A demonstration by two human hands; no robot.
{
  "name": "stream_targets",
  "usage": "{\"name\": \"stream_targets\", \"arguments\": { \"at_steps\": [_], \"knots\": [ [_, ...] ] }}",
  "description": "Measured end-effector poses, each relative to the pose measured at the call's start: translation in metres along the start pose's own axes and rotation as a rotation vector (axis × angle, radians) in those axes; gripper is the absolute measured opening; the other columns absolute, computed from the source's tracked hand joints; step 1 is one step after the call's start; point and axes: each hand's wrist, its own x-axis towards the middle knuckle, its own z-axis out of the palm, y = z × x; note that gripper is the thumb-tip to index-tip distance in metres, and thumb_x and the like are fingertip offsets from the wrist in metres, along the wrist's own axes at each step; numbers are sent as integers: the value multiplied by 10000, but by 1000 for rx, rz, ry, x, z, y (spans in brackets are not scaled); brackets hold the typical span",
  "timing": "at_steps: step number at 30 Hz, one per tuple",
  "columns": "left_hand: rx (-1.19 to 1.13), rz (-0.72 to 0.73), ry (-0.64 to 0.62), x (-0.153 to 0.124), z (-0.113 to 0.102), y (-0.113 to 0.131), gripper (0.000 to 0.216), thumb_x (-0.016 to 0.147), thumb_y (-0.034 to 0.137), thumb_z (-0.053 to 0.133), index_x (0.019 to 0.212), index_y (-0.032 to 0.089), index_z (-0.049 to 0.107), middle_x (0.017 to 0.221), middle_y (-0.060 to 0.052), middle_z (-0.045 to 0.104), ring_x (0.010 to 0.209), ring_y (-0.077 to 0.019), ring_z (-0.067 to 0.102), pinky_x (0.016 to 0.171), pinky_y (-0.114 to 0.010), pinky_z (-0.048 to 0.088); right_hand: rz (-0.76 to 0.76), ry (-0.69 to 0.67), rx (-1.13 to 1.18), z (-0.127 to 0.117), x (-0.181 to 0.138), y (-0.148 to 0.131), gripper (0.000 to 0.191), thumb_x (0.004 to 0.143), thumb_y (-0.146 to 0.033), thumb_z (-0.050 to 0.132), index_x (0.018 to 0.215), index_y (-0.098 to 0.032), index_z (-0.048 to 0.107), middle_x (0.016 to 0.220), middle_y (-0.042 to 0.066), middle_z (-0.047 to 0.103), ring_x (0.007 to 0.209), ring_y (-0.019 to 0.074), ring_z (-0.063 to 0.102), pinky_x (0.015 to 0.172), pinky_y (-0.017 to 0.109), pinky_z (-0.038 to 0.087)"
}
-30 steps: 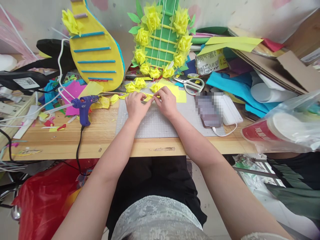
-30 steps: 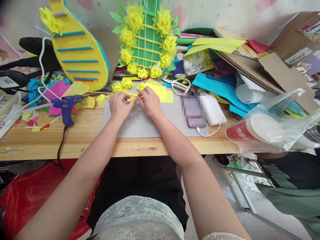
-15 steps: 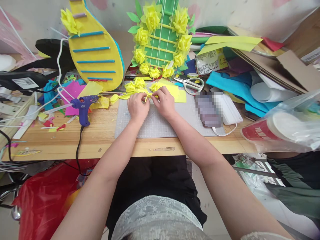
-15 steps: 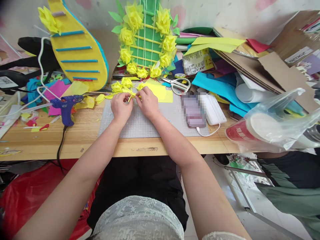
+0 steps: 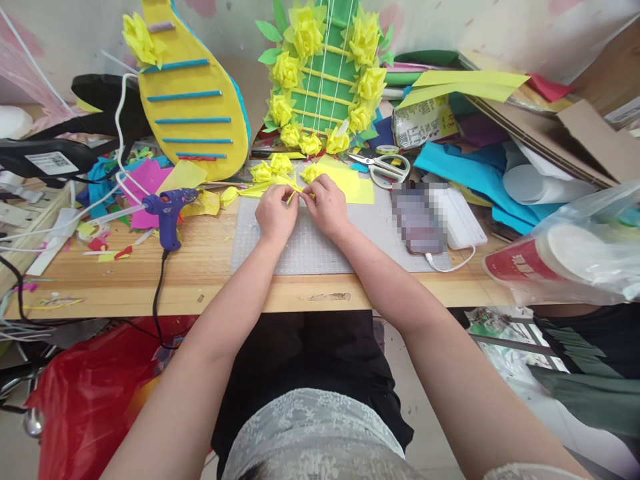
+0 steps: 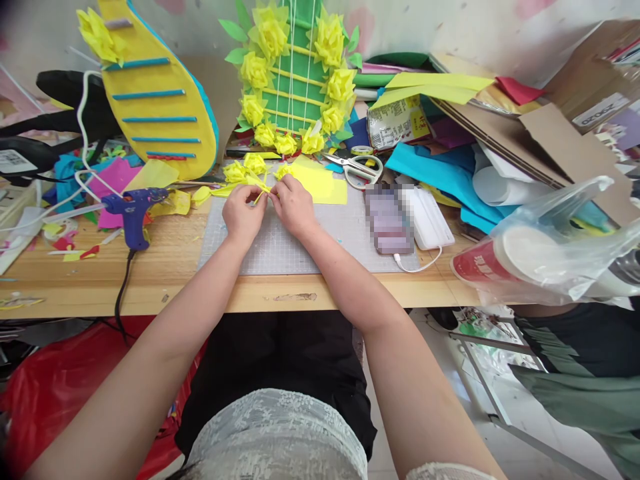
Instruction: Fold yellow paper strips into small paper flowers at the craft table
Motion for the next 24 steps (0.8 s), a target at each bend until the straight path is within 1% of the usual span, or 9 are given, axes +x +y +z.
{"name": "stream_targets", "arguments": {
  "at_steps": [3,7,10,14,19,24],
  "knots": [
    [-3,-22,-3,1,-1,1,58,773,180,607,724,208,592,808,-20,650,781,-173,590,737,-302,438,-5,-2,-3,0,0,2,270,943,-366,413,895,-198,619,972,91,568,921,195,534,788,328,457],
    [-13,-65,42,4,-2,-1,36,775,187,610,746,208,606,819,-20,657,787,-172,595,749,-301,443,-14,-26,-18,-3,1,1,207,918,-329,461,933,-194,617,1011,91,567,910,191,535,783,329,455],
    [-8,-88,63,7,-2,-4,42,771,181,611,737,205,602,813,-21,653,783,-173,594,753,-305,443,22,-66,-64,-7,0,-2,169,884,-314,512,859,-185,618,988,101,575,898,205,533,768,339,446],
    [-4,-83,51,8,-2,-5,69,762,173,610,710,209,582,793,-14,640,772,-170,585,759,-305,443,36,-121,-95,-12,-1,-6,179,851,-324,553,742,-187,589,929,99,588,923,231,532,744,344,432],
    [-14,-81,30,7,2,-5,91,750,160,601,704,215,545,782,-11,619,763,-167,576,770,-306,452,48,-155,-111,-11,-2,-6,173,830,-315,575,708,-192,561,916,95,594,922,237,532,708,341,421],
    [-32,-70,100,10,4,-13,71,743,177,597,725,221,545,786,-5,621,752,-157,578,762,-291,469,27,-145,-94,-12,-2,-3,162,805,-301,589,685,-201,549,904,87,598,928,236,520,694,336,415]
  ]
}}
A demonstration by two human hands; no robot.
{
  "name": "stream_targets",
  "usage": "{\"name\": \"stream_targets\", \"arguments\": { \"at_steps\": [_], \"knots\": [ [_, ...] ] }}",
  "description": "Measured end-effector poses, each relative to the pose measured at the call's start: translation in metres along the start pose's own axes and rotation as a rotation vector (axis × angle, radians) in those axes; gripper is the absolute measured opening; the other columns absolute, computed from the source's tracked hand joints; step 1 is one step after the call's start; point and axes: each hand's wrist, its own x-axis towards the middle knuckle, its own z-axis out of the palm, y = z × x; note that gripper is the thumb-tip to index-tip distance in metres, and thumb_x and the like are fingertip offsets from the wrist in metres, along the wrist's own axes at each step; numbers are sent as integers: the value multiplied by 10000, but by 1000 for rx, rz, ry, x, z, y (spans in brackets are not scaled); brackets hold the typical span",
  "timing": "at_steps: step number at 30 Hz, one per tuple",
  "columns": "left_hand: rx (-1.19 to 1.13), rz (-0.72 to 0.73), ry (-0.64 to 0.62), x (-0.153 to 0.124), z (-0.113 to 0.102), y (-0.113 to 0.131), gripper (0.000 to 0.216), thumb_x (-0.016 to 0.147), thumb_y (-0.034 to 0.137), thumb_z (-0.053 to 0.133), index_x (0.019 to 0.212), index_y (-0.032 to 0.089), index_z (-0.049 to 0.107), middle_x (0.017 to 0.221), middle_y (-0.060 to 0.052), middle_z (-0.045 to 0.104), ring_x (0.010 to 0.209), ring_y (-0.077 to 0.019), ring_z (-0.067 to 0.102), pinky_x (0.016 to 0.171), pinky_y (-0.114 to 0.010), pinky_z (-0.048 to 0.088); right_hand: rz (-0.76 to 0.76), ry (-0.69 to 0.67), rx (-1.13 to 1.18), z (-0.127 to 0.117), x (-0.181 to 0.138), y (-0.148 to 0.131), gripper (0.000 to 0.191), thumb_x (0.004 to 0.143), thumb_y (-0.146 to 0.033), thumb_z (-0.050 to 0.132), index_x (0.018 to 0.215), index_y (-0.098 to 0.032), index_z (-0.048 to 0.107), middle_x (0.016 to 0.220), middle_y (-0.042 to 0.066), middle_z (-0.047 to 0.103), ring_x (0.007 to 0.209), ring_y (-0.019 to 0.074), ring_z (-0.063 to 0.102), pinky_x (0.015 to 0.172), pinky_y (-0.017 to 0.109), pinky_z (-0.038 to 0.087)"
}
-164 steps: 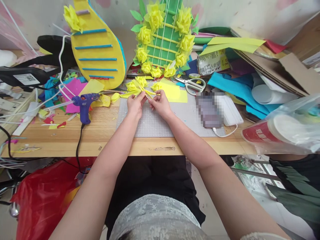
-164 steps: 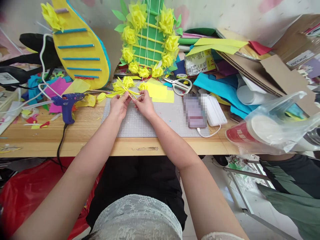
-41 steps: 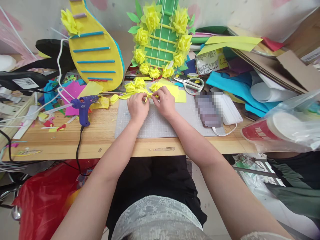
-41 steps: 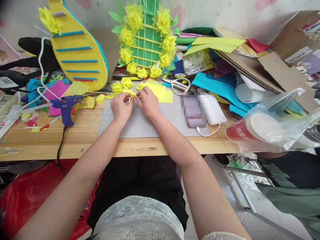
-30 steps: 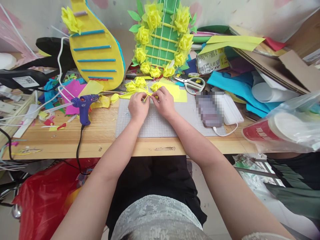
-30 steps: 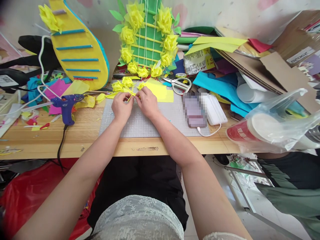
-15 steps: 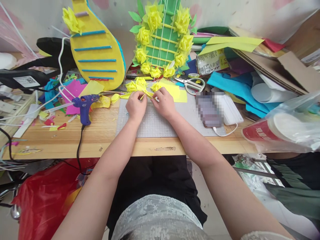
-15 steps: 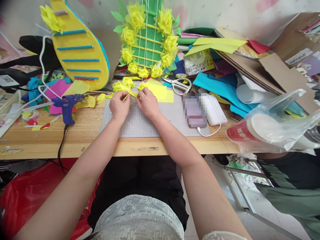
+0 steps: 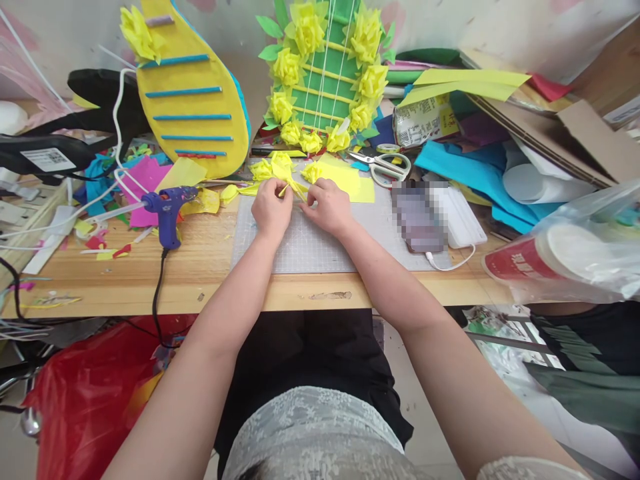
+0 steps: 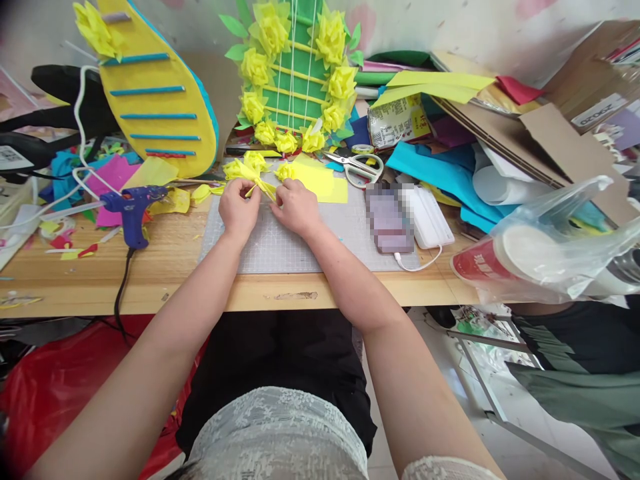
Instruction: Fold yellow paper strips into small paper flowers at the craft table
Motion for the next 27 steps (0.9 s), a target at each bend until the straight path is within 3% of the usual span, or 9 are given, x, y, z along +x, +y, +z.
{"name": "stream_targets", "arguments": {
  "at_steps": [5,8,13,15,18,21,24,27],
  "knots": [
    [-38,-51,67,12,-4,-14,38,785,181,546,784,210,570,852,-27,638,782,-148,591,750,-267,473,-22,-124,33,-18,-4,11,137,749,-252,620,649,-196,544,876,73,613,908,221,530,683,323,396],
    [-105,-98,42,19,-5,-22,48,789,181,538,810,197,578,863,-36,647,783,-147,600,726,-260,476,-19,-90,186,-25,-3,21,89,818,-235,525,744,-196,553,884,54,611,799,164,533,707,303,406],
    [-229,-84,-158,21,-2,-24,64,759,160,543,782,193,592,820,-11,668,729,-123,599,716,-247,484,188,-21,399,-15,3,26,80,890,-204,377,892,-218,456,787,-5,555,696,126,502,683,275,393],
    [-262,-65,-255,19,0,-22,58,748,161,548,767,189,595,810,-9,670,725,-124,602,708,-249,489,208,-20,452,-12,3,23,42,867,-236,439,905,-224,451,738,-32,511,665,120,476,666,269,384],
    [-308,-20,-386,15,3,-19,47,733,158,565,751,186,598,804,-10,670,741,-133,612,708,-257,496,219,-43,490,-13,2,18,185,789,-329,580,916,-220,500,627,-73,422,586,107,407,613,259,342],
    [-323,-6,-444,13,4,-17,44,742,149,573,755,179,603,810,-17,669,748,-134,613,710,-257,495,266,-86,459,-14,1,16,160,744,-336,620,782,-202,542,553,-84,373,537,89,353,575,252,285],
    [-301,-16,-390,14,4,-18,72,785,155,568,837,181,610,847,-22,661,727,-122,603,686,-247,488,282,-58,448,-12,1,15,187,751,-337,599,671,-198,504,534,-76,383,525,82,341,555,250,258],
    [-279,-52,-199,16,5,-21,137,815,190,595,949,201,566,871,-20,634,716,-111,591,667,-239,482,279,23,440,-12,1,12,194,753,-321,584,652,-205,466,544,-68,413,532,86,361,554,248,266]
  ]
}}
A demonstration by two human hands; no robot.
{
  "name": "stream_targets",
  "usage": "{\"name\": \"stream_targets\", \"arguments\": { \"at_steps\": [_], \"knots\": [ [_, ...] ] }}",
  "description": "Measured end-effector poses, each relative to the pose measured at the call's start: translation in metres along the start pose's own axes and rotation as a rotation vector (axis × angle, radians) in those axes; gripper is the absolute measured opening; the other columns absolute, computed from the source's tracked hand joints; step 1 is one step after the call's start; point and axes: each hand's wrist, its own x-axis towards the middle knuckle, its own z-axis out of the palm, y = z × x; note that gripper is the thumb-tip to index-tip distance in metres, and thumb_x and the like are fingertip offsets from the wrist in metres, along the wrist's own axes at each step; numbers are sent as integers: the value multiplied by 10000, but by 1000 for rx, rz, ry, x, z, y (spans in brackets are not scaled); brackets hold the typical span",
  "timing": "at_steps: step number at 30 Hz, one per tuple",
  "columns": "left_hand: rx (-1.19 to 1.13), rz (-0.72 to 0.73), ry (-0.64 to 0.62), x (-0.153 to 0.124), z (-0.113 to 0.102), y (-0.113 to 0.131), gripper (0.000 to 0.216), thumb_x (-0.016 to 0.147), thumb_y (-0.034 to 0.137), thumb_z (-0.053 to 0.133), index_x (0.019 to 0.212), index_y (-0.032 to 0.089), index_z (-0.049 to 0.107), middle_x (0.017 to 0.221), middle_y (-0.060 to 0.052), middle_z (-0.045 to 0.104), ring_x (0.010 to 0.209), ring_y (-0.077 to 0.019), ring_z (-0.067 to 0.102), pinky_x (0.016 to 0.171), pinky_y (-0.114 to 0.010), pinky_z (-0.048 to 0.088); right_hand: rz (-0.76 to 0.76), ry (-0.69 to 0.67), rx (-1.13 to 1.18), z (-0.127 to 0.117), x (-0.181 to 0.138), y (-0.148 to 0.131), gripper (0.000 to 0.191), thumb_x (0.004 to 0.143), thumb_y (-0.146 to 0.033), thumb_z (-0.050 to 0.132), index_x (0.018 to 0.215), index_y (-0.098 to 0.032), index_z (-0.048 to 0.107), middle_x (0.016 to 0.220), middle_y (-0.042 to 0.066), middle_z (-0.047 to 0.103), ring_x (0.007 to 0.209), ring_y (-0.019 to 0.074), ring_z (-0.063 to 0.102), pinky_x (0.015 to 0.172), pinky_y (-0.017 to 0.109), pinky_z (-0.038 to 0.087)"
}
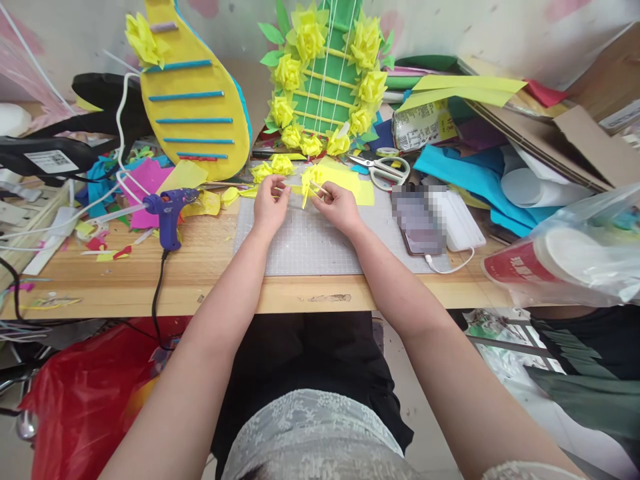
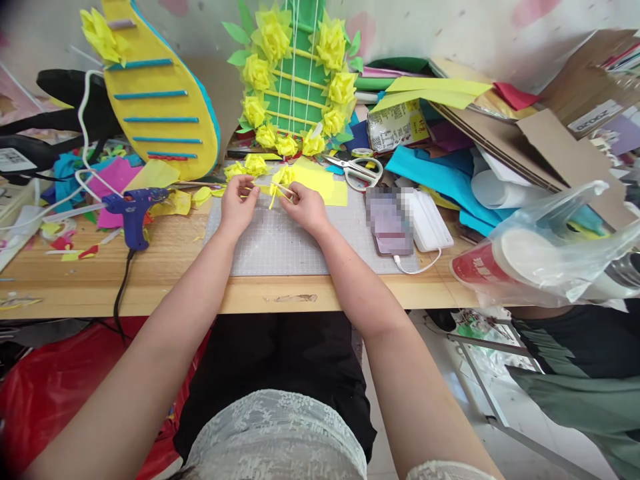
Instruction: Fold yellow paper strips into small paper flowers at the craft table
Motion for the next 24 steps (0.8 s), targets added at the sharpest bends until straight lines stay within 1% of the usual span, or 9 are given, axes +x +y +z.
{"name": "stream_targets", "arguments": {
  "at_steps": [2,3,5,7,10,13,16,19,24],
  "knots": [
    [1,-15,94,-1,0,0,163,837,252,607,973,213,527,833,-10,608,711,-111,590,670,-242,485,11,58,-16,0,0,-2,186,754,-297,576,650,-212,448,551,-64,427,537,93,379,559,251,278],
    [-1,-20,94,-2,1,1,163,848,289,603,967,217,517,805,-4,596,704,-111,590,670,-245,487,26,88,-32,0,0,-3,187,753,-283,574,647,-215,436,555,-61,432,540,97,387,564,255,282],
    [-10,-8,12,-8,3,5,180,851,340,603,953,220,515,780,3,585,703,-111,594,672,-247,492,66,140,-74,-1,0,-4,199,754,-256,567,641,-219,408,570,-55,445,550,104,399,578,263,290],
    [1,40,-104,-15,6,12,245,798,339,668,958,220,526,818,0,606,733,-112,600,697,-248,497,102,168,-115,-2,0,-5,208,760,-242,555,643,-221,384,590,-49,460,560,107,405,590,267,291],
    [84,142,-155,-25,10,23,328,688,276,763,930,206,553,918,-15,633,771,-115,598,724,-254,503,98,138,-123,-2,1,-4,191,765,-243,544,656,-219,390,598,-50,464,565,104,406,590,260,288],
    [147,186,-114,-27,10,28,192,720,205,715,863,194,588,911,-14,650,765,-111,607,725,-246,501,41,79,-82,-3,1,-2,172,757,-273,557,664,-211,426,577,-57,450,562,97,395,578,250,279],
    [185,191,-60,-24,6,27,63,780,162,625,837,189,623,864,-14,670,736,-112,617,724,-239,497,-4,38,-65,-3,1,-1,182,758,-318,567,668,-200,460,565,-58,445,555,89,379,568,246,265],
    [263,158,-4,-23,3,27,79,788,160,597,841,182,651,853,-21,686,691,-120,614,689,-246,481,-21,10,-79,-3,0,-1,176,762,-324,566,676,-189,491,576,-54,460,557,85,379,569,242,259],
    [338,136,-12,-25,2,34,53,778,201,626,806,191,669,831,-17,697,691,-132,616,668,-253,447,-22,4,-147,-1,-1,-2,156,774,-320,563,711,-179,541,613,-40,501,582,92,411,578,240,260]
  ]
}}
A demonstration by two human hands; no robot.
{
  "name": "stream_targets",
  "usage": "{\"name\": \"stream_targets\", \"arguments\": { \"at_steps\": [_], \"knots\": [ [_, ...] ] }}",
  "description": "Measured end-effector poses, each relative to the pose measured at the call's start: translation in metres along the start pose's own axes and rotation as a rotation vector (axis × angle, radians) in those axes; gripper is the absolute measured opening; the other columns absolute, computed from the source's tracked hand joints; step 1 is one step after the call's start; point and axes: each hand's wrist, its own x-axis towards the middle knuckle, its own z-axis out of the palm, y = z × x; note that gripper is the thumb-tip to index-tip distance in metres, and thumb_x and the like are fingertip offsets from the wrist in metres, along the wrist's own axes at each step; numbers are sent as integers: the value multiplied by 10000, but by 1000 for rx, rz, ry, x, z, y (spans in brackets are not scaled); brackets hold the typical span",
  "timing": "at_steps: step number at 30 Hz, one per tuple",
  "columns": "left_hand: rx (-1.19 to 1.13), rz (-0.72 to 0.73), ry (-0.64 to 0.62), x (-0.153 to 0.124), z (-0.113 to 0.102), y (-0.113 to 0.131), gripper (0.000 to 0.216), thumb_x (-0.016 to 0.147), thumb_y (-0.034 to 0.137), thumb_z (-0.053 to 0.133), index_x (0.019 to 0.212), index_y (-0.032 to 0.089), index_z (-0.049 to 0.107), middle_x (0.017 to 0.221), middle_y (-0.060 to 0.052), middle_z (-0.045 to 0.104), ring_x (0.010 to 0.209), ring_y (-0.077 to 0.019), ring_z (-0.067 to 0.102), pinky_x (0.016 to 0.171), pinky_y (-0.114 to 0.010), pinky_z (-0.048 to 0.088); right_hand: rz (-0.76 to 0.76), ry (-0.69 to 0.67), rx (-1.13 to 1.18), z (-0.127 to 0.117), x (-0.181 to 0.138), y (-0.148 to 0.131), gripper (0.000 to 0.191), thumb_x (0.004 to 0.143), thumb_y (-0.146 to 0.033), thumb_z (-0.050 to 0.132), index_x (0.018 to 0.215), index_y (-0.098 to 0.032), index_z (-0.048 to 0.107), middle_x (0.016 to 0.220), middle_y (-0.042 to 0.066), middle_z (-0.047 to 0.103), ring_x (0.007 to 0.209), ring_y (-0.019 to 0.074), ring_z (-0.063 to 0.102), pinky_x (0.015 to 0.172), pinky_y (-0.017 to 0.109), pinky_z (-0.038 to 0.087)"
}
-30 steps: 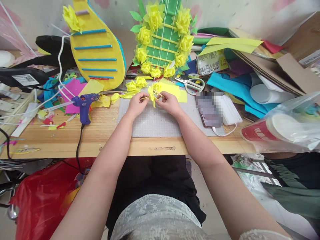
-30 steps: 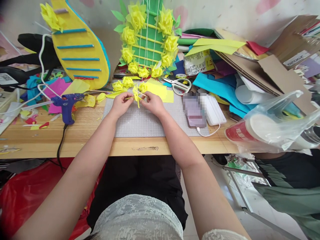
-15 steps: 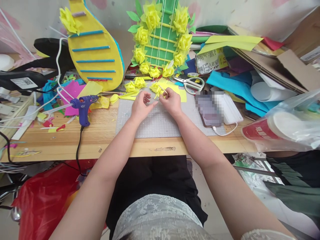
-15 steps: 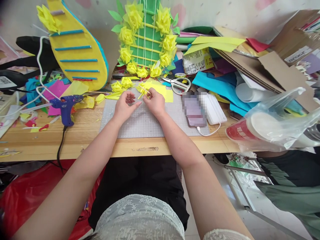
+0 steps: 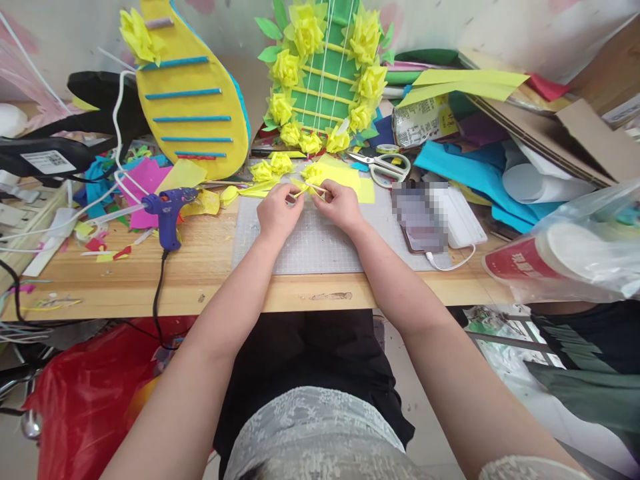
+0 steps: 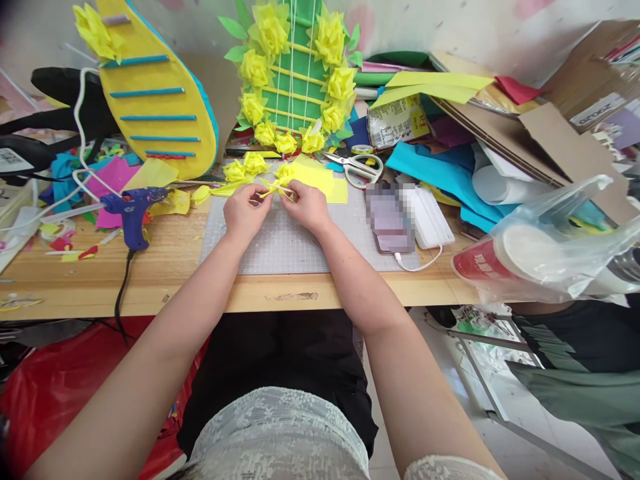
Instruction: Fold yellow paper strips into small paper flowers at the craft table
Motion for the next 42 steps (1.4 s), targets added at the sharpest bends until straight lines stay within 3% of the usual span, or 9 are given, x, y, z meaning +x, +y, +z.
{"name": "stream_targets", "arguments": {
  "at_steps": [5,10,16,20,24,27,30,35,42],
  "knots": [
    [10,-99,-35,1,-2,4,137,779,226,641,649,185,650,714,-10,678,683,-148,601,647,-268,412,50,32,-77,0,3,3,123,785,-301,576,777,-180,594,631,-29,528,604,116,448,592,251,277],
    [-102,-270,-56,5,-4,-2,152,794,274,627,678,197,686,634,13,668,639,-151,614,633,-276,415,103,64,-51,-4,7,7,140,795,-321,605,814,-185,635,662,-19,564,625,128,473,603,259,292],
    [-46,-229,-33,6,-2,-8,126,789,275,639,818,191,728,728,-17,711,691,-170,635,671,-289,442,93,37,-21,-4,5,8,155,805,-328,606,817,-180,647,647,-25,550,618,120,477,598,259,302],
    [-138,-175,-31,5,1,-9,191,756,236,666,935,189,712,890,-31,734,696,-141,640,694,-268,474,88,73,-14,-3,5,9,150,801,-333,592,798,-187,625,625,-32,536,598,115,467,591,256,307],
    [-224,-137,-11,4,4,-10,109,760,242,653,839,191,709,854,-20,739,669,-128,645,670,-254,488,90,82,-33,-3,7,12,133,793,-328,581,782,-197,601,629,-31,539,606,123,483,605,261,337],
    [-268,-200,-23,3,6,-11,114,765,274,648,727,183,703,664,-8,706,643,-147,662,662,-266,501,107,140,-70,-1,7,13,128,812,-296,536,892,-212,590,660,-24,559,636,143,519,645,281,380],
    [-330,-309,-2,3,9,-12,148,767,296,643,703,173,696,620,-5,689,634,-154,677,654,-268,518,55,182,-125,1,5,7,218,836,-241,460,1025,-228,567,724,-6,602,707,167,567,696,302,405],
    [-433,-351,16,5,12,-13,133,748,278,665,744,149,696,671,-22,705,656,-156,689,606,-248,532,-145,26,-200,6,-4,-11,251,793,-214,489,997,-221,635,790,21,676,768,176,600,694,278,395],
    [-643,-383,-102,4,14,-6,161,832,251,580,839,153,707,794,-30,736,744,-159,716,543,-206,542,-94,27,-145,8,-3,-6,311,820,-300,549,1099,-235,669,823,19,710,760,170,627,725,277,426]
  ]
}}
